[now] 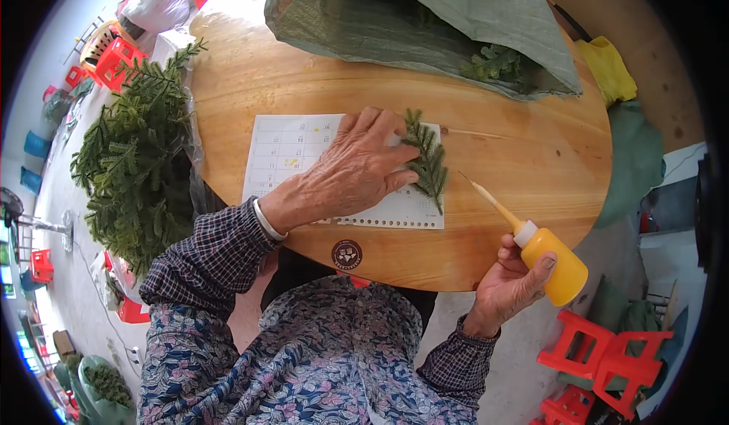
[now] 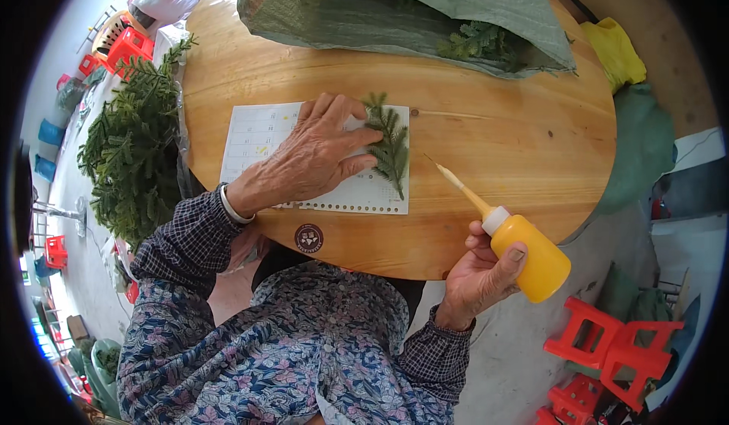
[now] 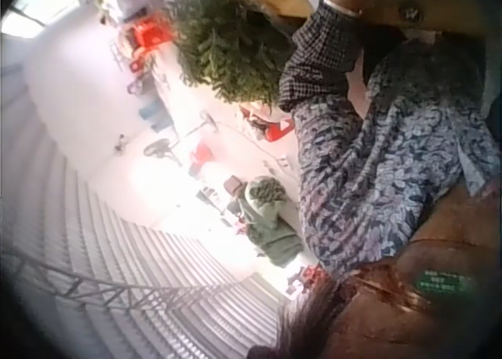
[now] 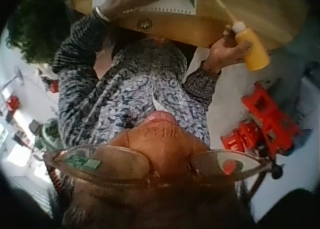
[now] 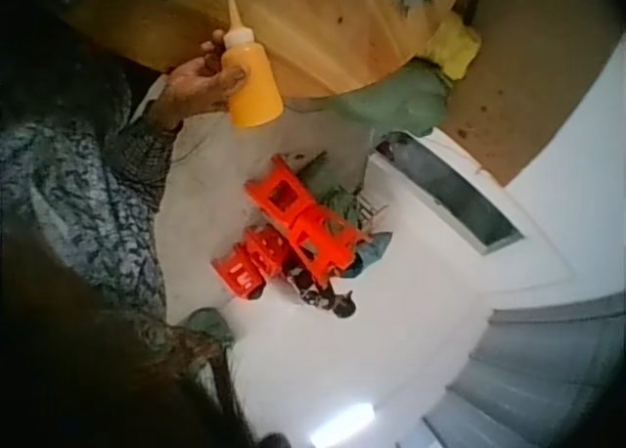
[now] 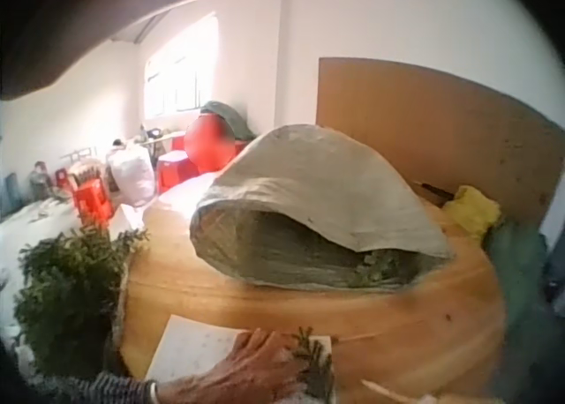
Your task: Apply adhesive to plant sprigs and place them on a paper template.
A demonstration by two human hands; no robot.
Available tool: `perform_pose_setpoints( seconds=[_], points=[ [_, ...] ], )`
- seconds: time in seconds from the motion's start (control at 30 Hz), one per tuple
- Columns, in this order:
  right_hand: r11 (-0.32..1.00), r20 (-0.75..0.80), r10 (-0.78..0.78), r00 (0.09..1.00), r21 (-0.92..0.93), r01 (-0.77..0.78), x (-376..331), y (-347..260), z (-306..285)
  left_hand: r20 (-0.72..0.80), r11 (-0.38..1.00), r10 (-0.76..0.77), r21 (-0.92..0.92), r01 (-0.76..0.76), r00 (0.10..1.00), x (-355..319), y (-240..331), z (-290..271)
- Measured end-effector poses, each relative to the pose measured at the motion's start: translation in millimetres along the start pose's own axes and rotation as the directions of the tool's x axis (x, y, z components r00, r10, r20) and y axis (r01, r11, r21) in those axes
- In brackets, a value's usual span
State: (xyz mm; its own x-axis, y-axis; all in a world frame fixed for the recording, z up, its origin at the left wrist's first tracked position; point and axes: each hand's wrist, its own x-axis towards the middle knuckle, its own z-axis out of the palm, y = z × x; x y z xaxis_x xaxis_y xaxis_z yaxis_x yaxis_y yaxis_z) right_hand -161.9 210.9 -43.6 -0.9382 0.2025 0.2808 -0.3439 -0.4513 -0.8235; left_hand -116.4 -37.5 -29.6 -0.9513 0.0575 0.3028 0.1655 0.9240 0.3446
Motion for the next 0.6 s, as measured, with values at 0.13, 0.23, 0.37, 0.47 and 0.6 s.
perform_pose_setpoints(
  seconds=[0.13,0.23,0.37,0.47,0.6],
  points=[
    [1.000,0.007,-0.010,1.000,0.021,0.009,0.4,1.0,4.8,-0.112,0.992,0.120,0.058,-0.114,0.986,0.9,-5.0,6.4],
    [0.999,0.022,-0.024,0.999,0.040,0.023,0.5,-0.5,10.8,-0.135,0.986,0.155,0.085,-0.144,0.979,0.5,-7.8,10.5],
    [0.995,0.061,-0.050,0.997,0.085,0.045,0.4,-3.4,24.2,-0.092,0.987,0.130,0.107,-0.120,0.987,0.1,-10.3,12.9],
    [0.999,0.152,0.027,0.988,0.023,-0.031,0.8,-0.9,37.9,-0.083,0.995,0.100,0.034,-0.098,0.992,-0.6,-8.5,13.3],
    [0.999,0.213,0.050,0.976,-0.022,-0.047,0.3,1.3,58.4,-0.136,0.991,0.132,0.055,-0.125,0.982,-1.7,-10.1,15.8]
  ],
)
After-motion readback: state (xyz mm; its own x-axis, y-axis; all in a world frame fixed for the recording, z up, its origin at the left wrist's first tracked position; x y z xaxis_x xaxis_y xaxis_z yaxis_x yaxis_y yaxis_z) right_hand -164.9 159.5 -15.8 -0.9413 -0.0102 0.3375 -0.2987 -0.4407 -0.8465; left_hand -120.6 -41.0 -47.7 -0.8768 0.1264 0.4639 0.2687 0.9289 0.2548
